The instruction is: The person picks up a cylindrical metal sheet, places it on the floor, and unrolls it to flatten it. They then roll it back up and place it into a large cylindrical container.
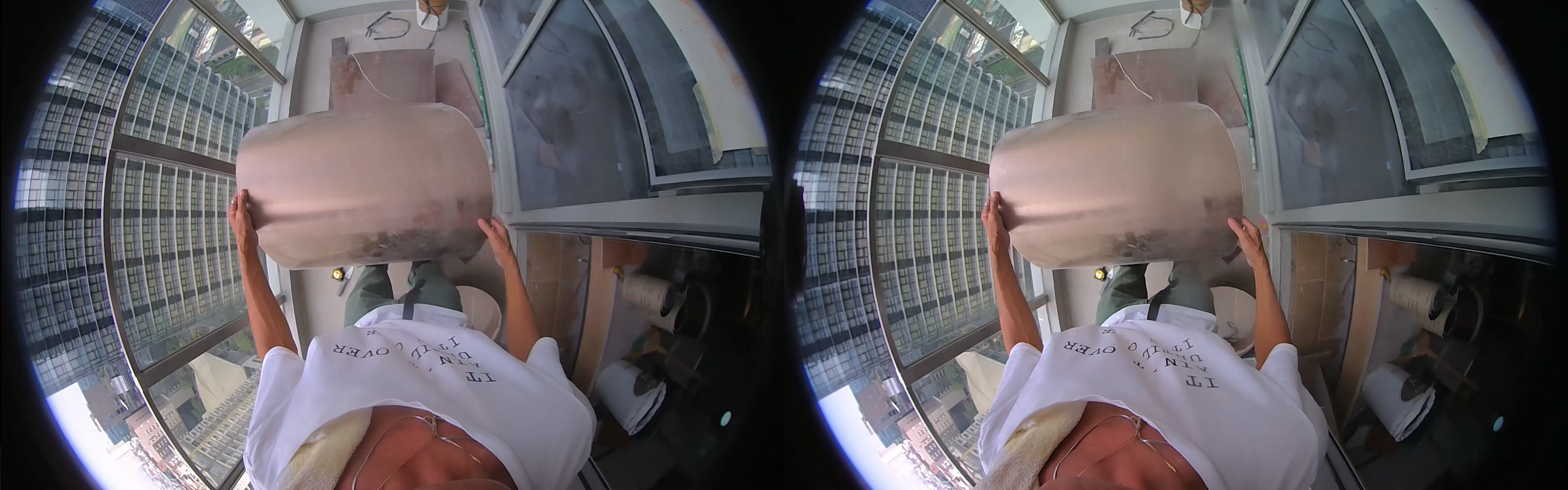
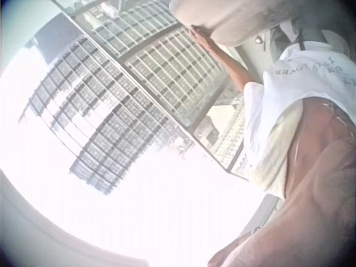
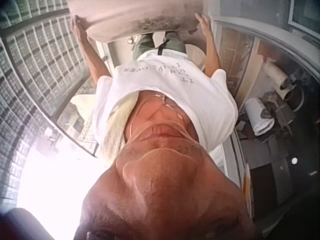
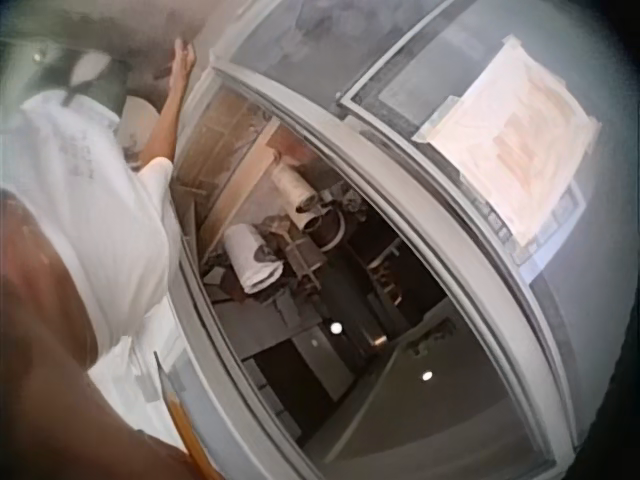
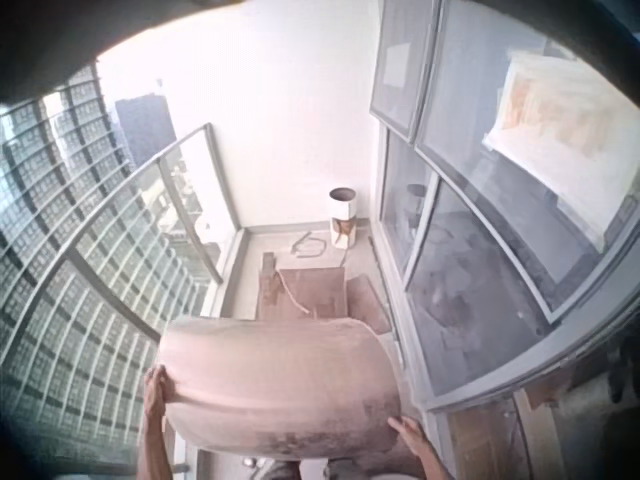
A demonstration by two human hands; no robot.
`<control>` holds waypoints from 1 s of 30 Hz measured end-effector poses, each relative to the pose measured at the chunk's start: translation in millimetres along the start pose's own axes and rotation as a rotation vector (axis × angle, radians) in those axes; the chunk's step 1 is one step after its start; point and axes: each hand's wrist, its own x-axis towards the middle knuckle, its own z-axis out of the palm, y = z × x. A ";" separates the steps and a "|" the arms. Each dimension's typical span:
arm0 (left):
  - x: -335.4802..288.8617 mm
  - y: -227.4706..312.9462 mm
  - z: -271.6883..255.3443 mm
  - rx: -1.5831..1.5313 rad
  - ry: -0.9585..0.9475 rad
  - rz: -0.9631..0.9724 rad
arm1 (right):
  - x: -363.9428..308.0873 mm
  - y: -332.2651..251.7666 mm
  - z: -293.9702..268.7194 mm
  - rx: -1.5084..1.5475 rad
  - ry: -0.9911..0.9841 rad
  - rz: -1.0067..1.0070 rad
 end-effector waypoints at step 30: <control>-129.8 -270.0 76.5 0.201 -0.577 -0.409 | 121.1 34.6 107.9 -1.024 0.212 -0.553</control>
